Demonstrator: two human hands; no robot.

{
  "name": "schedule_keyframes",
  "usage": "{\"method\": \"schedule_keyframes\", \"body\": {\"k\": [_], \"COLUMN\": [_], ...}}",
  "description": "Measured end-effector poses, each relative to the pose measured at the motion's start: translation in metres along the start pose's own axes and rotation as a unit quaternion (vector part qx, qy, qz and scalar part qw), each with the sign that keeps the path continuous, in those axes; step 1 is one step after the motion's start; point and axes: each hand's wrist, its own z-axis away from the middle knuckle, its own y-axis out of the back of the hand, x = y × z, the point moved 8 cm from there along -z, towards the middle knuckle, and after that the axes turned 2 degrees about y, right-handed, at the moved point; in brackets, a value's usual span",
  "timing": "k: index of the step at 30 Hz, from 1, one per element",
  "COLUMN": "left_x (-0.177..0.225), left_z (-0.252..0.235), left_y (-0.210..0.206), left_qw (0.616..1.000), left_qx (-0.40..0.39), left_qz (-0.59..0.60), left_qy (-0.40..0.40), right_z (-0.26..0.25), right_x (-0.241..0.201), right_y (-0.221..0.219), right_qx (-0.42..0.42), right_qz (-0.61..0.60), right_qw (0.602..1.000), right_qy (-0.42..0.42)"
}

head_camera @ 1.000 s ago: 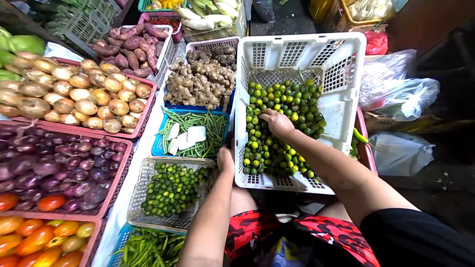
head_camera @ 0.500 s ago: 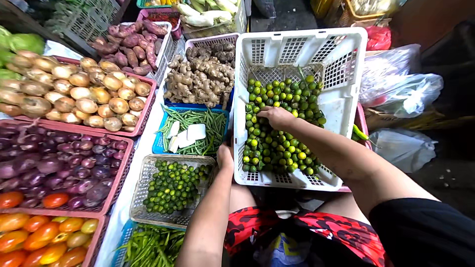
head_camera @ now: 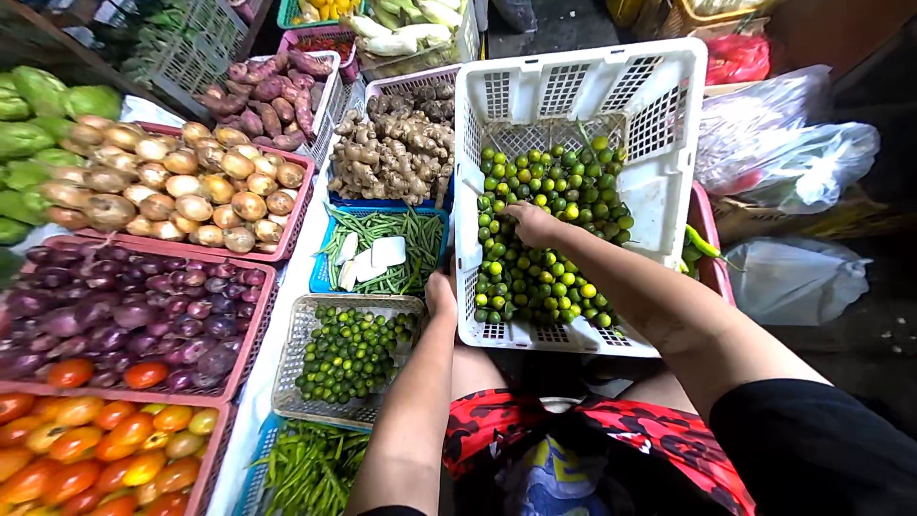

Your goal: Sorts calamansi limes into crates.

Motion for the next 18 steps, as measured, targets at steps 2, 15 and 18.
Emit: {"method": "schedule_keyframes", "body": {"k": [2, 15, 18], "left_x": [0.000, 0.005, -0.001], "left_z": [0.000, 0.004, 0.009], "left_y": [-0.002, 0.004, 0.000], "left_qw": [1.000, 1.000, 1.000], "left_qx": [-0.002, 0.011, -0.002], "left_qz": [0.010, 0.001, 0.012], "left_qy": [0.001, -0.015, 0.000], "right_z": [0.000, 0.017, 0.069], "right_x": [-0.005, -0.003, -0.055], "right_y": [0.000, 0.021, 0.044], "right_qx": [-0.033, 0.058, 0.110], "right_qz": [0.024, -0.111, -0.224], "right_qw": [0.999, 0.990, 0.966], "right_qy": [-0.031, -0.058, -0.070]}}
